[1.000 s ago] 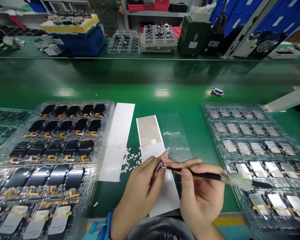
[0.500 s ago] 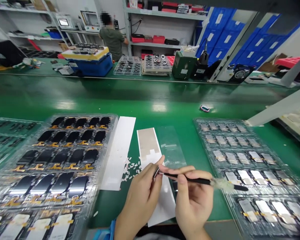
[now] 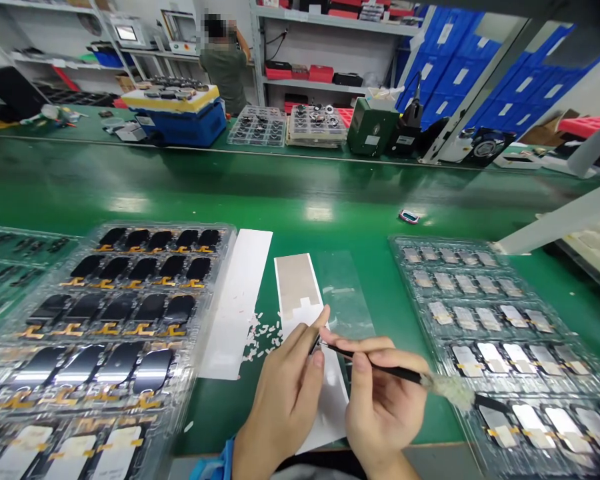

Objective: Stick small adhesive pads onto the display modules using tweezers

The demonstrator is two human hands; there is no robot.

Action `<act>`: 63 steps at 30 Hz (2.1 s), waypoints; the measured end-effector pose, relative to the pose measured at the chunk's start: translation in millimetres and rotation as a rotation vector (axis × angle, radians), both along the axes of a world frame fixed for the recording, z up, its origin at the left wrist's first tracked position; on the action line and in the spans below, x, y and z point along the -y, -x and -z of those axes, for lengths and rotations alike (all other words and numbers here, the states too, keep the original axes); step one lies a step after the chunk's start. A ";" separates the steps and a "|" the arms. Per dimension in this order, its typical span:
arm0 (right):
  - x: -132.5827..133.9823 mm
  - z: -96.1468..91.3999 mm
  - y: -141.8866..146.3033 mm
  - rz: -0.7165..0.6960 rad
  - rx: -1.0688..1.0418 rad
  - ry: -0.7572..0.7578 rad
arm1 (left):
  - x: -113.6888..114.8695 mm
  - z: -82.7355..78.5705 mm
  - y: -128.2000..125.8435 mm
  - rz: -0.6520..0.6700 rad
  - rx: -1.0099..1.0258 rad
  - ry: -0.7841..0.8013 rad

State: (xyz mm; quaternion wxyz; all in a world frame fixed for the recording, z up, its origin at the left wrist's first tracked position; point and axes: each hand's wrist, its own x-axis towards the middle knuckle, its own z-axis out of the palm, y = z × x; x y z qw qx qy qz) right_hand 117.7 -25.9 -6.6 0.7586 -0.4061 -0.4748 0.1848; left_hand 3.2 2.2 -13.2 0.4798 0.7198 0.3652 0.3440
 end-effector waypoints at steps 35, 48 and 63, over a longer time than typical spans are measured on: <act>3.6 6.7 -3.3 0.040 0.111 -0.098 | -0.6 1.3 -0.9 0.001 -0.028 -0.004; 3.8 9.0 -4.2 0.010 0.135 -0.081 | 0.0 -2.8 1.9 0.021 -0.011 -0.004; 3.9 5.4 -4.8 0.008 0.066 -0.114 | -1.1 2.5 0.8 -0.050 -0.150 -0.217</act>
